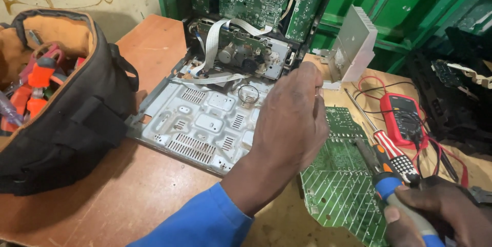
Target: Soldering components onto a circuit board and then using a multimeter to test the connections.
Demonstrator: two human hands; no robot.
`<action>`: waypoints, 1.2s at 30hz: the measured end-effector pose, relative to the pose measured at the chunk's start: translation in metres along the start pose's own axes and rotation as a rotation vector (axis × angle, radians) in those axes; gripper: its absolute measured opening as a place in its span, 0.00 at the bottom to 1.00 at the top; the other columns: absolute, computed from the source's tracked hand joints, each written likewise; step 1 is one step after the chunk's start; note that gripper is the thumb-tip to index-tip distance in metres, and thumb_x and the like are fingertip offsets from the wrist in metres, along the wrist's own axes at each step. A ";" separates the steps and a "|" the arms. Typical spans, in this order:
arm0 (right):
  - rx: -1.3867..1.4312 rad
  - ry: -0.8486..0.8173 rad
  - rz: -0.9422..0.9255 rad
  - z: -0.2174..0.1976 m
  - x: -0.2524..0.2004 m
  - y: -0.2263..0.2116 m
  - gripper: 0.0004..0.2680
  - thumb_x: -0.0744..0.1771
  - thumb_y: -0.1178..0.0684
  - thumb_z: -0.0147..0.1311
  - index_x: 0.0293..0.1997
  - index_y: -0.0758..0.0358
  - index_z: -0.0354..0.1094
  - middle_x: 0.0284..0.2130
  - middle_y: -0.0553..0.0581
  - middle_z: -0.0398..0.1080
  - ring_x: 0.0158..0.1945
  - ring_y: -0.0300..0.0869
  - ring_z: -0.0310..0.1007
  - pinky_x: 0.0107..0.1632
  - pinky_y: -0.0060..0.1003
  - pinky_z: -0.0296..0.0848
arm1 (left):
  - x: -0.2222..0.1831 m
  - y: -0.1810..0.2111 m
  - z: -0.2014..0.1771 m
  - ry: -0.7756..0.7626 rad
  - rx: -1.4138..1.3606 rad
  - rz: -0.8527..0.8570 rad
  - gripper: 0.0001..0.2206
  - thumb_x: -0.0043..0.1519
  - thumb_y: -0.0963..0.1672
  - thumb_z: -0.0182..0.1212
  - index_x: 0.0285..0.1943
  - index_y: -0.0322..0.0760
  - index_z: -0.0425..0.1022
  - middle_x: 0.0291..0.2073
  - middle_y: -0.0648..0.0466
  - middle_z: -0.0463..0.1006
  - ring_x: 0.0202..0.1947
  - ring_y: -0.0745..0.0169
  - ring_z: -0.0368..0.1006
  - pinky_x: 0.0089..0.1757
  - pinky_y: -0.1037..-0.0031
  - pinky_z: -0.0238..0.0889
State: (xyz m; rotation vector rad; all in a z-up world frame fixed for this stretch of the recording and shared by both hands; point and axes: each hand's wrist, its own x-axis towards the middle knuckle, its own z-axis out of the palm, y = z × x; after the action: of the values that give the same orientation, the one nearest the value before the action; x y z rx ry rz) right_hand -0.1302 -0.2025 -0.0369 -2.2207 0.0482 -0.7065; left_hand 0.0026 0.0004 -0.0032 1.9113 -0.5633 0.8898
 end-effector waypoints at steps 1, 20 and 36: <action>0.000 0.000 -0.001 0.002 0.000 -0.004 0.14 0.59 0.67 0.64 0.48 0.72 0.73 0.21 0.64 0.70 0.19 0.43 0.67 0.28 0.32 0.58 | 0.000 0.000 0.000 0.001 0.000 0.000 0.10 0.56 0.32 0.48 0.40 0.36 0.61 0.25 0.45 0.67 0.27 0.44 0.62 0.31 0.56 0.53; -0.217 -0.011 0.183 -0.045 0.041 0.063 0.14 0.65 0.54 0.55 0.55 0.66 0.78 0.47 0.64 0.78 0.46 0.49 0.75 0.51 0.38 0.64 | 0.007 0.005 -0.011 0.203 0.056 0.042 0.01 0.65 0.39 0.55 0.42 0.38 0.70 0.26 0.53 0.75 0.24 0.55 0.70 0.26 0.62 0.58; 0.105 0.044 0.278 -0.060 0.082 0.085 0.09 0.69 0.59 0.54 0.51 0.75 0.75 0.40 0.64 0.75 0.32 0.49 0.73 0.33 0.35 0.68 | 0.006 0.013 -0.010 0.190 0.122 -0.004 0.12 0.65 0.46 0.59 0.31 0.44 0.62 0.14 0.60 0.62 0.14 0.58 0.58 0.22 0.63 0.50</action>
State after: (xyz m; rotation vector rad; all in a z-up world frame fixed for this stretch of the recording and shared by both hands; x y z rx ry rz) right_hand -0.0759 -0.3229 -0.0259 -2.0455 0.3280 -0.5893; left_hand -0.0064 0.0028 0.0117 1.9090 -0.3986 1.1114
